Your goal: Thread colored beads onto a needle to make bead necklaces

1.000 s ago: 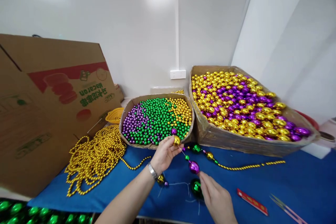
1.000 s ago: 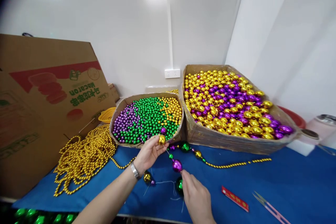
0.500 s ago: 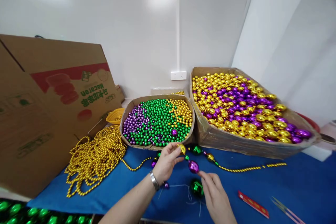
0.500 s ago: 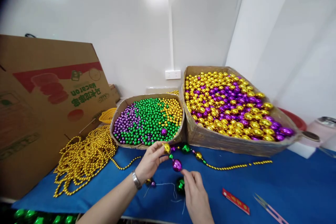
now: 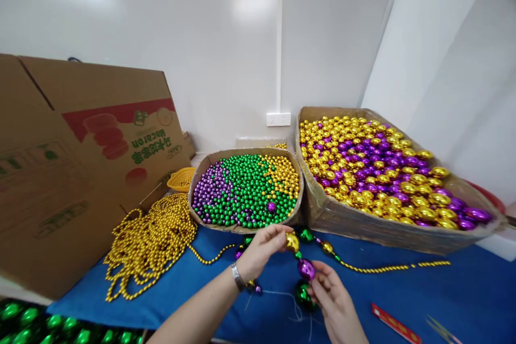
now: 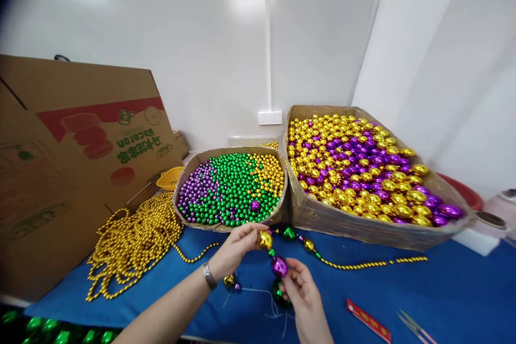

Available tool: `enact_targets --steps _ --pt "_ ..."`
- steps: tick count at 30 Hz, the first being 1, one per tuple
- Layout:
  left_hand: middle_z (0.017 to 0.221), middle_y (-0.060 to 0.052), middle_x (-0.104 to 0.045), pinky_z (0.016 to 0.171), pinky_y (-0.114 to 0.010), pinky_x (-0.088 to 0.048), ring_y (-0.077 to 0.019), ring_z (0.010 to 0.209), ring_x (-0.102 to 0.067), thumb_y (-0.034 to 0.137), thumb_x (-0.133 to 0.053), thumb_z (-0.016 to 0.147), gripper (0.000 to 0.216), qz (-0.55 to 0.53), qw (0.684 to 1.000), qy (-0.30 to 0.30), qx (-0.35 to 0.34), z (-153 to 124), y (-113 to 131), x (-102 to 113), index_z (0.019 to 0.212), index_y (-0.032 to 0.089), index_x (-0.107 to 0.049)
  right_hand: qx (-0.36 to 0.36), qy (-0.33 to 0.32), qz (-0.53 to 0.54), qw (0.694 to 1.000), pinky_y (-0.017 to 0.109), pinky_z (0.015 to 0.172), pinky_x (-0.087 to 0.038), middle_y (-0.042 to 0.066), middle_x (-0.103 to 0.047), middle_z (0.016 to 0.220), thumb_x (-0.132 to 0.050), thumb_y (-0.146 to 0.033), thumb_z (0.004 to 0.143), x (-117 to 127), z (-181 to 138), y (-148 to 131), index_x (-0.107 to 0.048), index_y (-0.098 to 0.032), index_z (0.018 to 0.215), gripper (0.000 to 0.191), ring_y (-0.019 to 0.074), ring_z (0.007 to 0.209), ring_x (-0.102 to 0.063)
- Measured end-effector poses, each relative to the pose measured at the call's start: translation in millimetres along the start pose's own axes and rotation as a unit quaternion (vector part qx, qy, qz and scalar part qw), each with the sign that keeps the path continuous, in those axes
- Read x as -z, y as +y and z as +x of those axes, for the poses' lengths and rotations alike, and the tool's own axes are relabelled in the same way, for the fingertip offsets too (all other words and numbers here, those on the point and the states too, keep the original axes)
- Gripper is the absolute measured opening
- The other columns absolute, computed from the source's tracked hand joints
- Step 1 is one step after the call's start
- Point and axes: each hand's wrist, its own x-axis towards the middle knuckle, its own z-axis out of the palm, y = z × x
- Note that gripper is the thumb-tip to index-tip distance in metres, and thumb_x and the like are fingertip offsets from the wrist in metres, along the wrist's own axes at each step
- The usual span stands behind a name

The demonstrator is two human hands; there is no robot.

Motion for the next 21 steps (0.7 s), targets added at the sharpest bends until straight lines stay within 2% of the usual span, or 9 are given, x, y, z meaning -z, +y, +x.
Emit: enact_targets --steps 2,4,6,10,13,15,17,21 --pt "0.098 -0.011 -0.066 0.071 -0.026 -0.047 -0.0197 0.088 -0.061 0.048 -0.052 0.083 0.039 0.040 0.999 0.021 -0.016 16 5 9 0.099 0.015 -0.066 -0.010 0.004 0.030 0.999 0.021 0.056 -0.045 0.000 -0.063 0.078 -0.074 -0.046 0.065 1 -2 -5 -0.055 -0.022 0.103 0.048 0.0124 0.063 -0.057" --pt "0.092 -0.010 -0.068 0.068 -0.026 -0.048 -0.0193 0.084 -0.062 0.047 -0.051 0.083 0.038 0.134 0.985 0.094 -0.053 38 8 24 0.094 0.015 -0.067 -0.017 0.006 0.044 0.999 0.021 0.056 -0.045 -0.001 -0.062 0.077 -0.075 -0.045 0.065 4 -2 -7 -0.056 -0.023 0.103 0.048 0.0120 0.063 -0.057" --pt "0.084 -0.008 -0.068 0.065 -0.026 -0.047 -0.0179 0.076 -0.062 0.042 -0.055 0.080 0.032 0.231 0.954 0.171 -0.086 63 10 44 0.091 0.014 -0.066 -0.020 0.006 0.051 0.998 0.020 0.056 -0.045 -0.001 -0.062 0.078 -0.075 -0.045 0.065 9 -2 -6 -0.055 -0.023 0.104 0.048 0.0117 0.063 -0.056" --pt "0.084 -0.007 -0.068 0.068 -0.027 -0.047 -0.0174 0.076 -0.062 0.029 -0.054 0.080 0.024 0.312 0.906 0.272 -0.089 96 18 100 0.095 0.014 -0.064 -0.032 0.027 0.065 0.997 0.021 0.053 -0.045 -0.001 -0.062 0.077 -0.078 -0.045 0.062 20 -1 1 -0.055 -0.023 0.105 0.053 0.0120 0.061 -0.057" --pt "0.090 -0.007 -0.068 0.078 -0.029 -0.047 -0.0187 0.086 -0.062 0.023 -0.053 0.081 0.021 0.387 0.858 0.331 -0.067 97 29 148 0.096 0.014 -0.064 -0.048 0.030 0.076 0.996 0.021 0.055 -0.046 0.000 -0.063 0.077 -0.080 -0.043 0.058 27 0 2 -0.055 -0.023 0.105 0.057 0.0127 0.062 -0.058" --pt "0.094 -0.007 -0.068 0.084 -0.031 -0.045 -0.0196 0.091 -0.061 0.022 -0.053 0.082 0.018 0.441 0.826 0.349 -0.041 89 36 178 0.094 0.014 -0.064 -0.057 0.026 0.079 0.995 0.022 0.056 -0.047 0.000 -0.064 0.077 -0.081 -0.043 0.056 28 0 0 -0.056 -0.023 0.104 0.058 0.0131 0.063 -0.058" --pt "0.094 -0.006 -0.067 0.088 -0.035 -0.044 -0.0196 0.093 -0.061 0.023 -0.056 0.083 0.015 0.491 0.801 0.342 -0.006 81 39 200 0.092 0.014 -0.064 -0.064 0.022 0.082 0.994 0.022 0.055 -0.047 0.000 -0.064 0.075 -0.082 -0.043 0.054 27 1 -1 -0.056 -0.023 0.103 0.059 0.0137 0.062 -0.058" --pt "0.101 -0.006 -0.063 0.084 -0.041 -0.048 -0.0184 0.092 -0.060 0.030 -0.055 0.086 0.021 0.568 0.767 0.294 0.057 77 33 221 0.097 0.013 -0.061 -0.071 0.019 0.076 0.994 0.023 0.053 -0.046 0.000 -0.064 0.072 -0.083 -0.044 0.051 19 4 -1 -0.057 -0.023 0.100 0.059 0.0146 0.060 -0.057"
